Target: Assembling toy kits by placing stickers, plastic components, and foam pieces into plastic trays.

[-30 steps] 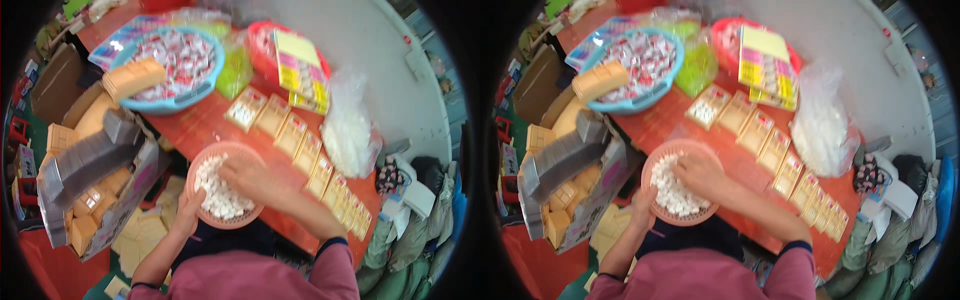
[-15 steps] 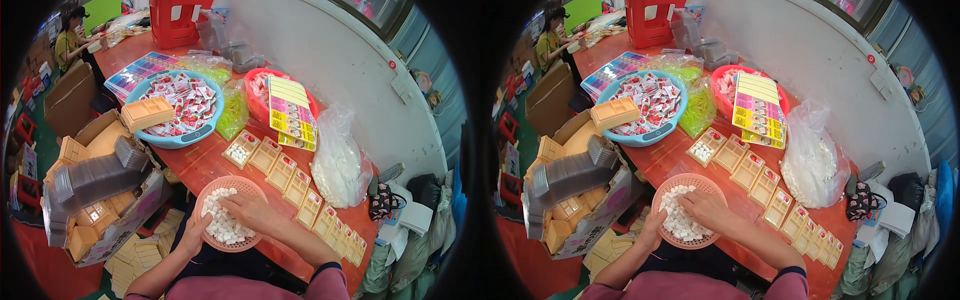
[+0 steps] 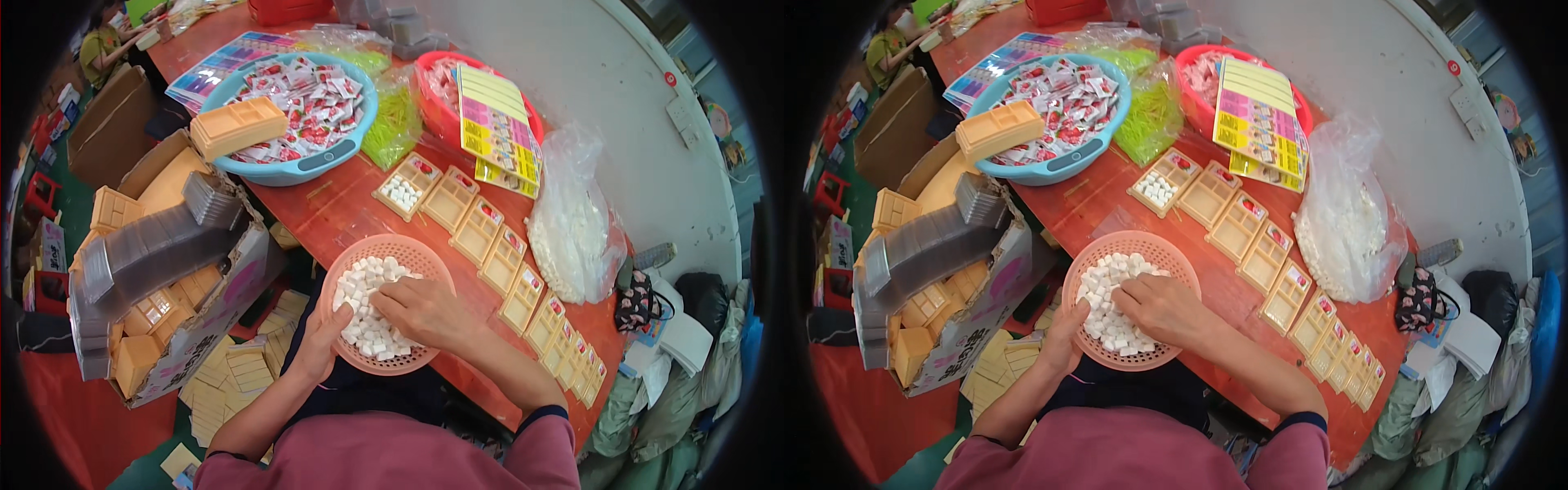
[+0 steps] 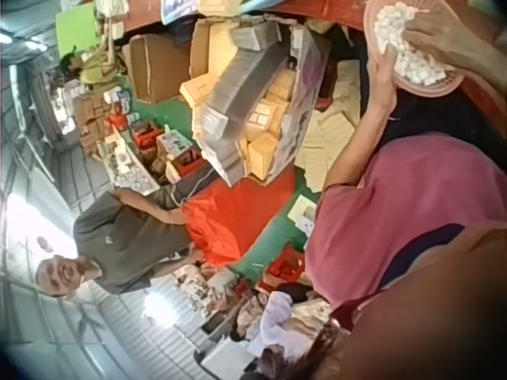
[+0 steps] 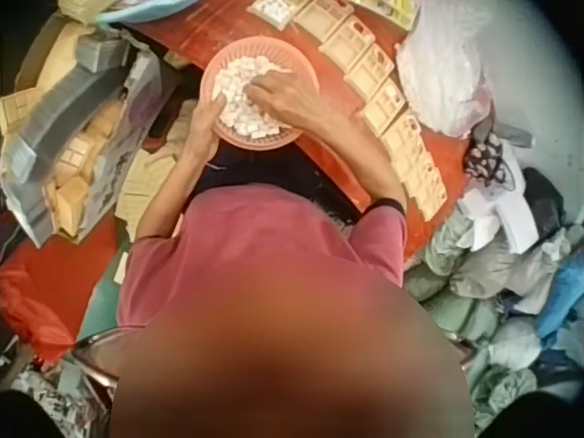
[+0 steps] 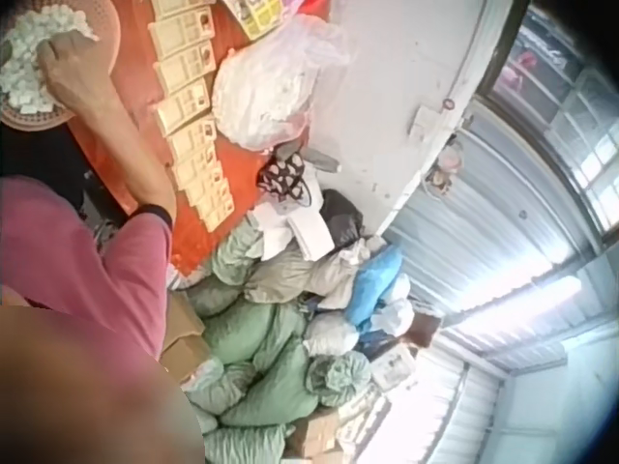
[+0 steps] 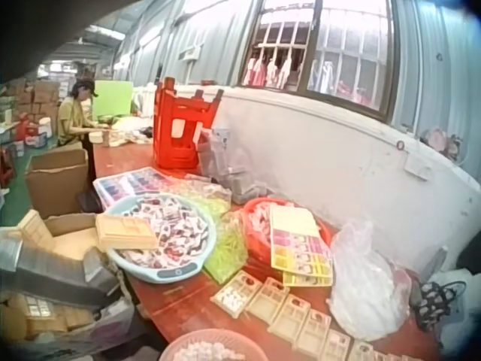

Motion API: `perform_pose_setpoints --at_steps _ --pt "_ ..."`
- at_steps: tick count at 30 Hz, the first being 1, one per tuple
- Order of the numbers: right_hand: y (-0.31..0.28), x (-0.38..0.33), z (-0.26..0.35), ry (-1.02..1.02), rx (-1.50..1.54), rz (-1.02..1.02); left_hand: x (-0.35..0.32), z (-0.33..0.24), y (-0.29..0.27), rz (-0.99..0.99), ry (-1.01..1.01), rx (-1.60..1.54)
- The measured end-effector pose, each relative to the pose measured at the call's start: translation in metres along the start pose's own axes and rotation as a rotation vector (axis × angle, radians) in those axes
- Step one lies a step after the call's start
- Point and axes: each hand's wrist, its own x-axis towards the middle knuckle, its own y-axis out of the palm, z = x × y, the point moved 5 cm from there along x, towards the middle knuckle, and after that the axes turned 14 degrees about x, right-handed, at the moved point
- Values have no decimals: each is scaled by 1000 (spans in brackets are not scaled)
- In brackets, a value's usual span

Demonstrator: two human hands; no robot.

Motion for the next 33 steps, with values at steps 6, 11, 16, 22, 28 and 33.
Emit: perform_pose_setpoints --at_steps 6,11,16,22,28,33 --pt "-27 13 -37 292 322 -288 -7 10 -24 -124 -11 12" --pt "-42 20 -141 439 157 -494 -14 6 -33 -115 -18 8" --pt "-21 39 -177 331 -30 -320 -18 9 -48 -154 -6 32" --pt "-22 37 -183 369 125 -357 -21 13 -61 -134 -39 -33" --pt "-20 36 -191 357 23 -305 -21 12 -62 -111 -55 -5" --pt "-20 33 -197 352 -34 -259 -17 12 -59 -104 -52 3"
